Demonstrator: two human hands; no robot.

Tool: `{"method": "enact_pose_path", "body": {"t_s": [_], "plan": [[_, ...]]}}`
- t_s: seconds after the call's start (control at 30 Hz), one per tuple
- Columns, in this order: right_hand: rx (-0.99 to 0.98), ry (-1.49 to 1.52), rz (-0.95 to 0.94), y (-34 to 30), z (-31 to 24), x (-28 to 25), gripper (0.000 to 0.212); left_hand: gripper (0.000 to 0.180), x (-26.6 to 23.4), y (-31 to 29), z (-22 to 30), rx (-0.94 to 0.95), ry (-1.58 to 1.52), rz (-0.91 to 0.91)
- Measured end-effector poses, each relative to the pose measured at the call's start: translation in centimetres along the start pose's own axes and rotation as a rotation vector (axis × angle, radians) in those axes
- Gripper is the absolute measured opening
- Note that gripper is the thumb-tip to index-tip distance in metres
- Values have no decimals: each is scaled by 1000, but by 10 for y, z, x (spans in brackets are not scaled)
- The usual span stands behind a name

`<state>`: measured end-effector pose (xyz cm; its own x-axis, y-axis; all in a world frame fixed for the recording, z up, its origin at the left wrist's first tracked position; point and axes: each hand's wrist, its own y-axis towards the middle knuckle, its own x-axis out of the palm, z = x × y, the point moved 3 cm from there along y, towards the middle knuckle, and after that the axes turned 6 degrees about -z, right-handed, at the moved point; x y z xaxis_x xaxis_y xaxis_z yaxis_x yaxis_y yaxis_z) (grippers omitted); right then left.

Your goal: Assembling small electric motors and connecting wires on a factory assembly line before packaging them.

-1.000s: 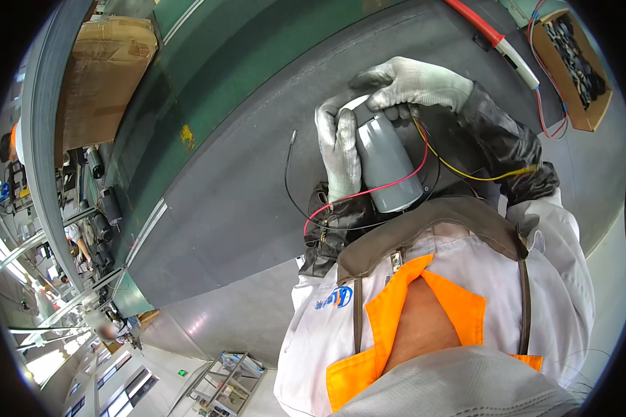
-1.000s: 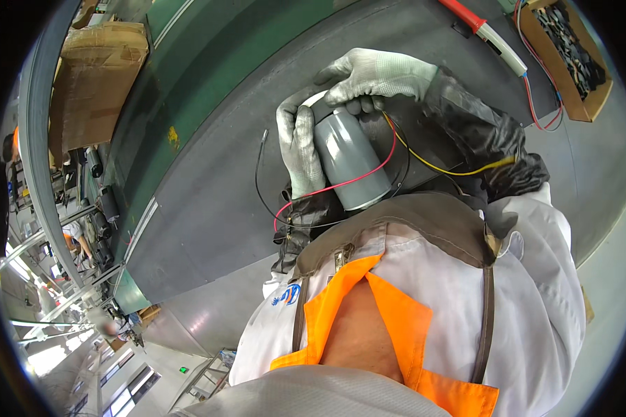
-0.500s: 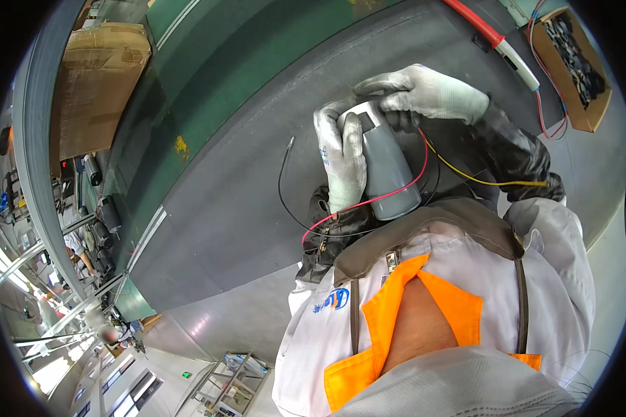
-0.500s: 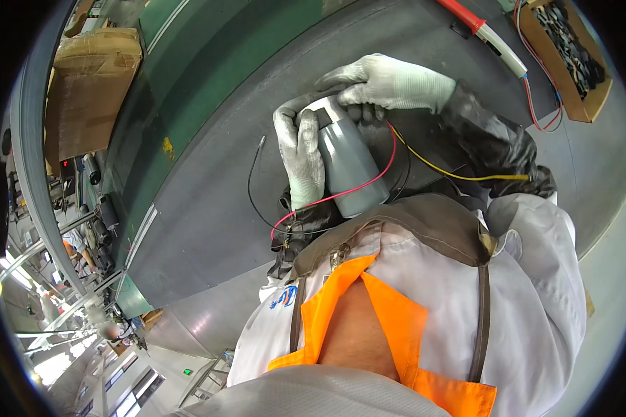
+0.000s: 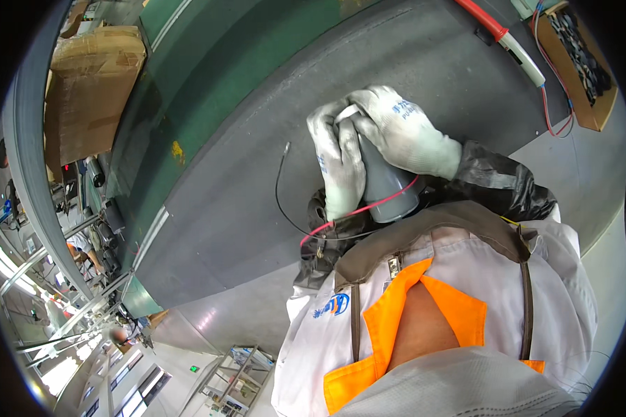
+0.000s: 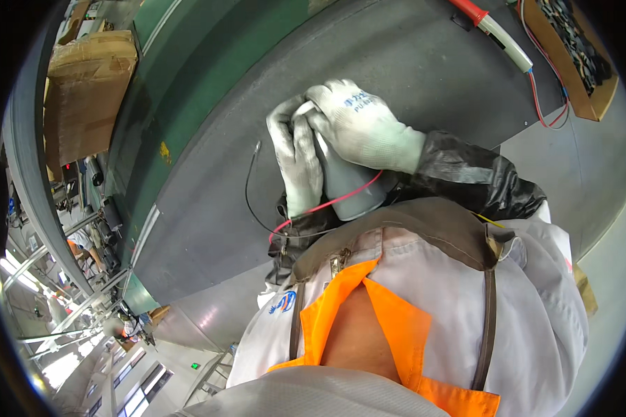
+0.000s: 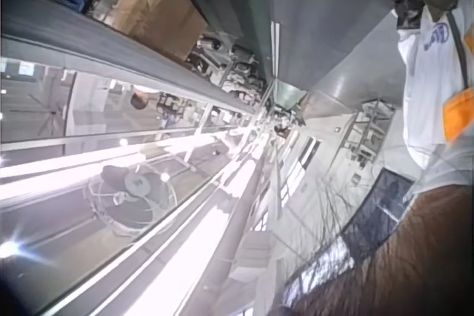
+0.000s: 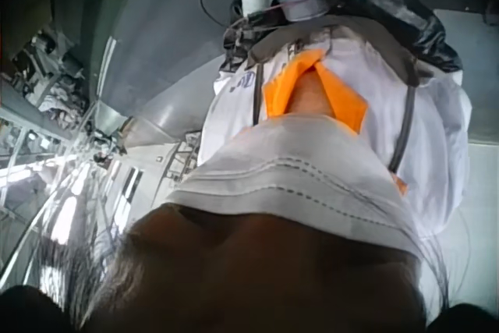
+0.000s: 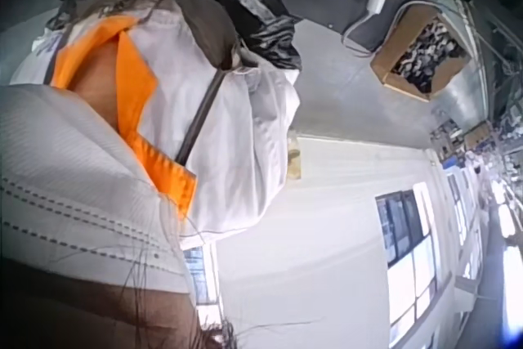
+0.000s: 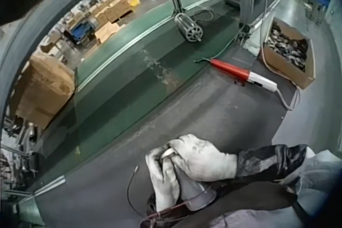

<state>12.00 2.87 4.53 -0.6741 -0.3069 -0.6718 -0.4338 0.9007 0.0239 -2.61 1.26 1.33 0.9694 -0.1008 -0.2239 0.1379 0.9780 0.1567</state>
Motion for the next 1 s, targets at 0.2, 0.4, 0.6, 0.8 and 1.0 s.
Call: {"method": "enact_pose_path", "body": {"t_s": [0.2,0.4,0.6,0.8,1.0], "plan": [[-85,117,195,0,12,0,34,31,0,0,10,-9,-7,74],[-148,33,278,-15,7,-19,31,29,-10,-14,37,225,487,305],[-149,-74,232,5,-12,-29,21,38,-9,0,46,300,627,247],[-129,-114,190,7,-14,-28,16,33,-15,6,42,222,581,156],[-23,138,208,-32,5,-30,33,33,-11,-50,52,476,537,44]]}}
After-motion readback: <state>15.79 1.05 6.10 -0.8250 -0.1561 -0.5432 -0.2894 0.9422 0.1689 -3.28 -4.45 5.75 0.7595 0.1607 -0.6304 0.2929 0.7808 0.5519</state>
